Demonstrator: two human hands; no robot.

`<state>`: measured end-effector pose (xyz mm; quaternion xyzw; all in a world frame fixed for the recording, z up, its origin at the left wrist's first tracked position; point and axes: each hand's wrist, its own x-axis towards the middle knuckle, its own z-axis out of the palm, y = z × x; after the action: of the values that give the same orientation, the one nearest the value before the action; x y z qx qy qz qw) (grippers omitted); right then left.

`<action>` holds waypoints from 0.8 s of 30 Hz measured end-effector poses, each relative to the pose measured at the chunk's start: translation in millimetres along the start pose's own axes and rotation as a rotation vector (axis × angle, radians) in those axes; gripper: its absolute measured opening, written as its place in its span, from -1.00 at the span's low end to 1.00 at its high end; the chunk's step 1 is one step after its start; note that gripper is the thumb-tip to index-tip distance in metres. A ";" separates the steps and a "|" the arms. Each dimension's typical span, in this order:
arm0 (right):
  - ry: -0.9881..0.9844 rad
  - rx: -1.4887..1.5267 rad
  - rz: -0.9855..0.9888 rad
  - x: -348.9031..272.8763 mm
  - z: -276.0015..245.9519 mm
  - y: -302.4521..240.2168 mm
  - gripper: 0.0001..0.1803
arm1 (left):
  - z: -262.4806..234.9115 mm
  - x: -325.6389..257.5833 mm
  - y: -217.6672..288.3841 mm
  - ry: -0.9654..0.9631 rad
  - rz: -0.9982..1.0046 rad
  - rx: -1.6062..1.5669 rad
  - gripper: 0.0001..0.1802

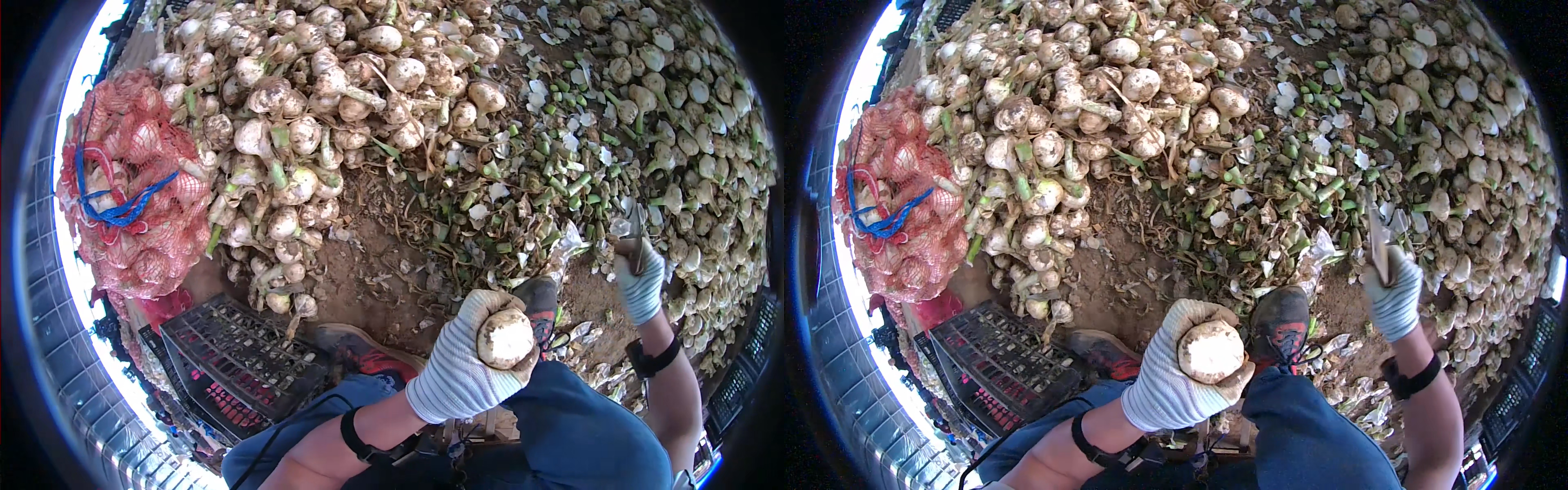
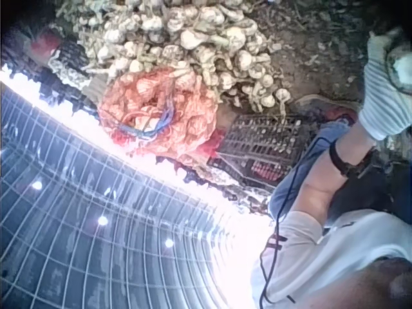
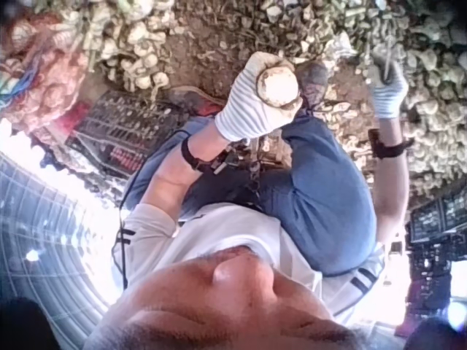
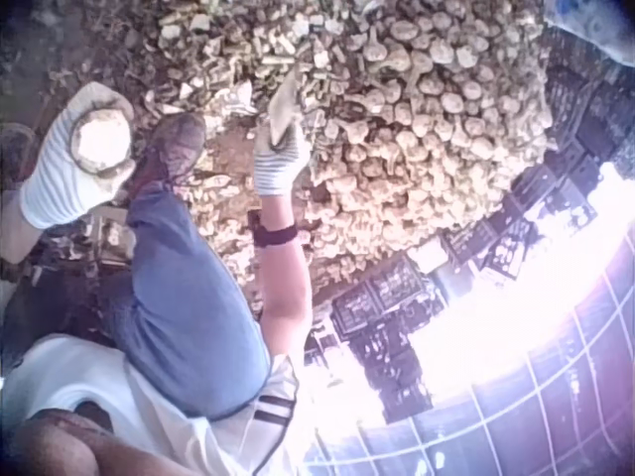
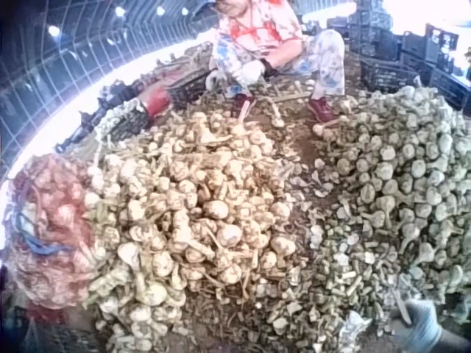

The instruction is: The person sits on the ground in a large processing area and uses a knife to trim the roots and stems off individual garlic bulbs. They pick up garlic from a large pile, cut the ends, and toss the trimmed bulbs into a separate pile. The task is performed continuously throughout the clip.

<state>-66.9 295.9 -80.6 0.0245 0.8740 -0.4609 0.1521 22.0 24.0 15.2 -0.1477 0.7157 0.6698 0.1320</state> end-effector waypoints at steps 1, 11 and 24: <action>-0.048 0.132 0.066 -3.5 10.9 -24.0 -0.92 | 2.3 1.1 1.0 -0.006 -0.017 -0.028 -0.38; -0.273 0.365 0.185 -22.3 42.0 -74.6 -0.84 | -24.1 26.1 -30.0 0.128 -0.075 -0.752 -0.64; -0.166 0.461 0.300 -9.6 27.2 -114.8 -0.88 | -79.9 48.9 -140.8 0.542 -0.234 -0.816 -0.91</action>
<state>-72.1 208.9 -0.6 0.1495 0.7172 -0.6204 0.2800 32.4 -65.8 -127.7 -0.4352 0.3827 0.8132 -0.0529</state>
